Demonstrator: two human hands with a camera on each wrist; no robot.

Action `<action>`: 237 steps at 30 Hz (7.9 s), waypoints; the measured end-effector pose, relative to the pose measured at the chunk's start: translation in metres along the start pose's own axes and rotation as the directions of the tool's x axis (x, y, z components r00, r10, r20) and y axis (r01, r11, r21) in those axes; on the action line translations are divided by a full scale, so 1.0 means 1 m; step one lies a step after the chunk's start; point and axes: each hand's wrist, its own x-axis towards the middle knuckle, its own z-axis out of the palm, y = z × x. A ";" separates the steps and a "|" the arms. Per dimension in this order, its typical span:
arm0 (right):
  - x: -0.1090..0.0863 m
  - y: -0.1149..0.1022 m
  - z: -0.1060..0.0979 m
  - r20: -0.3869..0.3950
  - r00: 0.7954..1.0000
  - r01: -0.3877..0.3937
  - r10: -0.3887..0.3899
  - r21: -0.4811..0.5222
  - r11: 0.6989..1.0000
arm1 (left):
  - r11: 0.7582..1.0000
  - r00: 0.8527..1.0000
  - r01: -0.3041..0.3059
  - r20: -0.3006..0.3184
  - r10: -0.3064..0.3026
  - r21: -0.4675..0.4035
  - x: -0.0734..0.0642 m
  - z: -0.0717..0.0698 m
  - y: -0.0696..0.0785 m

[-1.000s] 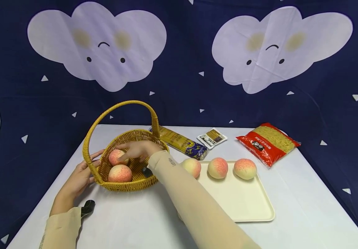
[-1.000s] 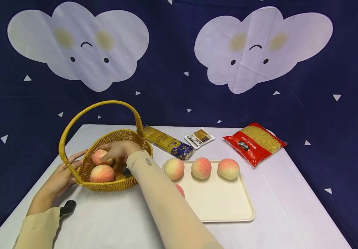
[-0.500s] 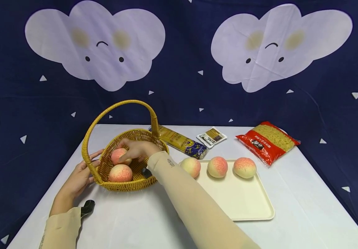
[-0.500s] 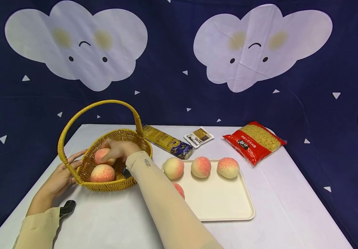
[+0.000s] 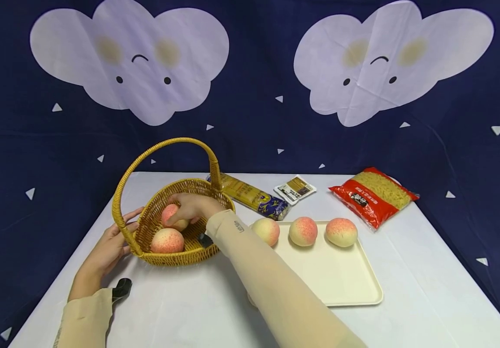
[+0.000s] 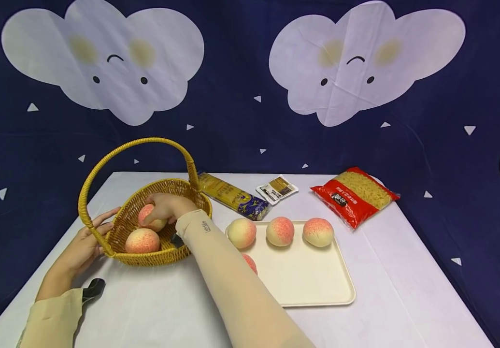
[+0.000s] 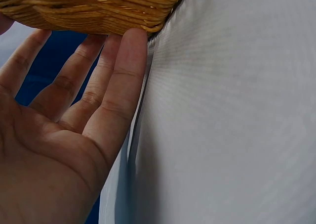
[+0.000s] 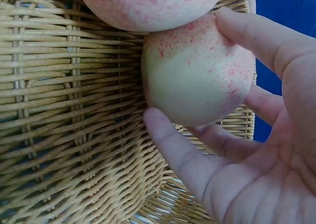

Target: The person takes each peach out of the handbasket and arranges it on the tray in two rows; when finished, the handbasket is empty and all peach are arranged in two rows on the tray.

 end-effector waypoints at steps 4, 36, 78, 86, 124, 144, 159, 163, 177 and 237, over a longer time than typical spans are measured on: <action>-0.002 -0.002 -0.005 -0.003 1.000 -0.012 0.012 -0.017 1.000 | 1.000 1.000 -0.004 0.001 0.004 0.003 0.000 0.000 0.001; -0.079 0.013 -0.093 -0.021 0.953 0.298 -0.301 -0.088 0.950 | 1.000 1.000 0.002 0.006 -0.002 0.018 0.001 0.000 -0.002; -0.271 0.138 -0.088 -0.305 0.901 0.312 -0.310 -0.043 0.949 | 0.998 0.998 -0.065 0.011 0.065 0.006 -0.001 -0.001 -0.003; -0.295 0.171 -0.064 -0.331 0.893 0.332 -0.305 0.027 0.943 | 0.998 0.999 -0.051 0.008 0.051 0.031 -0.001 0.000 -0.003; -0.298 0.228 -0.005 -0.319 0.923 0.244 -0.214 0.060 0.968 | 0.998 1.000 -0.015 0.002 0.015 0.054 0.001 0.001 -0.003; -0.295 0.229 -0.008 -0.295 0.927 0.261 -0.232 0.065 0.963 | 0.998 0.999 -0.034 0.007 0.033 0.045 0.000 0.001 -0.002; -0.313 0.202 -0.036 -0.301 0.920 0.214 -0.251 -0.151 0.965 | 0.996 1.000 -0.016 0.001 0.015 0.085 0.003 0.001 -0.006; -0.311 0.180 -0.049 -0.297 0.917 0.209 -0.267 -0.213 0.955 | 0.995 1.000 -0.010 -0.001 0.010 0.095 0.003 -0.001 -0.006; -0.237 0.100 -0.072 -0.166 0.912 0.339 -0.375 -0.208 0.918 | 0.998 0.999 -0.037 0.007 0.037 0.044 0.001 -0.001 -0.003; -0.007 -0.025 0.008 0.272 0.961 0.018 0.043 -0.218 0.976 | 0.997 1.000 -0.015 0.002 0.015 0.078 -0.001 0.000 -0.001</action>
